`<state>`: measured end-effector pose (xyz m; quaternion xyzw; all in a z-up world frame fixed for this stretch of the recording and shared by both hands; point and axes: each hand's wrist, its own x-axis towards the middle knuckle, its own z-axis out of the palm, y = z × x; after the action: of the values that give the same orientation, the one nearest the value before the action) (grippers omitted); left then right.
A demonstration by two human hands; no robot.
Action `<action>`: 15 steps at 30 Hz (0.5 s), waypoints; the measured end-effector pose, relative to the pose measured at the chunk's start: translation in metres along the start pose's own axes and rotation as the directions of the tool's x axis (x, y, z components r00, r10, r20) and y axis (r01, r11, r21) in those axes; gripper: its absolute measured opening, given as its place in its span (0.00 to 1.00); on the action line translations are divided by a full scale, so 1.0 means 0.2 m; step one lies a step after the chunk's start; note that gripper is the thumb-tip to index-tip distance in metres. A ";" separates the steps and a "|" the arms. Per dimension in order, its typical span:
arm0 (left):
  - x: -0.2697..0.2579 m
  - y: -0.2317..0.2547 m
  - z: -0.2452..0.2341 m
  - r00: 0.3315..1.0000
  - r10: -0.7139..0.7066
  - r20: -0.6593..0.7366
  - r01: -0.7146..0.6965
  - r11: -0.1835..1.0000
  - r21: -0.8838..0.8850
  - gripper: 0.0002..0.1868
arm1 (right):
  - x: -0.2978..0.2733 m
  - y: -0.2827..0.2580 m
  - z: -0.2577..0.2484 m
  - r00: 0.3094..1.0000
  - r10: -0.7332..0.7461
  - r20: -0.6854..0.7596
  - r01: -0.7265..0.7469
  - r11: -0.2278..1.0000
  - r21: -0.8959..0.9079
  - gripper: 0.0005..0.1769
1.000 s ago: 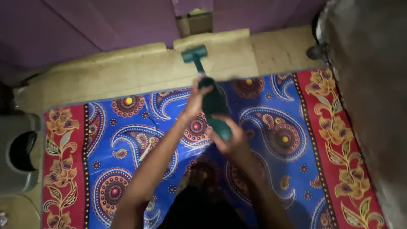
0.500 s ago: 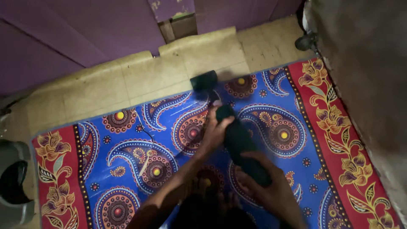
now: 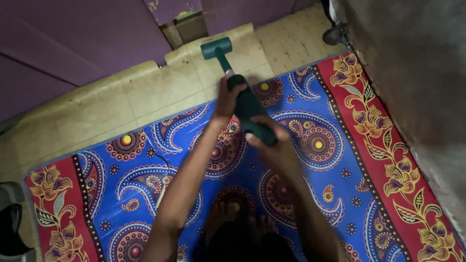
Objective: The person cleans a patterned mat by hand using a handheld vacuum, moving the device across the floor surface to different areas.
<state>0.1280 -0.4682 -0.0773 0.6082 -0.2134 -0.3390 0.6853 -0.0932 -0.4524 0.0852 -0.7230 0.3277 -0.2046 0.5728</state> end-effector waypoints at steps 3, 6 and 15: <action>-0.17 -0.03 0.07 0.997 -0.073 0.003 0.068 0.947 0.313 0.25 | -0.14 -0.03 -0.11 1.000 0.018 -0.005 -0.018 0.997 -0.080 0.25; -0.42 -0.09 0.23 0.998 0.002 0.067 -0.007 0.997 0.076 0.28 | -0.37 -0.13 -0.23 0.992 0.125 0.011 -0.124 0.991 -0.054 0.26; -0.32 -0.12 0.26 0.988 -0.061 0.142 0.056 0.998 0.036 0.33 | -0.36 -0.07 -0.20 0.970 0.240 -0.033 -0.241 0.971 -0.008 0.25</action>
<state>0.0436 -0.4583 -0.0845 0.5991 -0.2495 -0.3985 0.6481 -0.1681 -0.4278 0.1142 -0.6780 0.4231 -0.1432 0.5838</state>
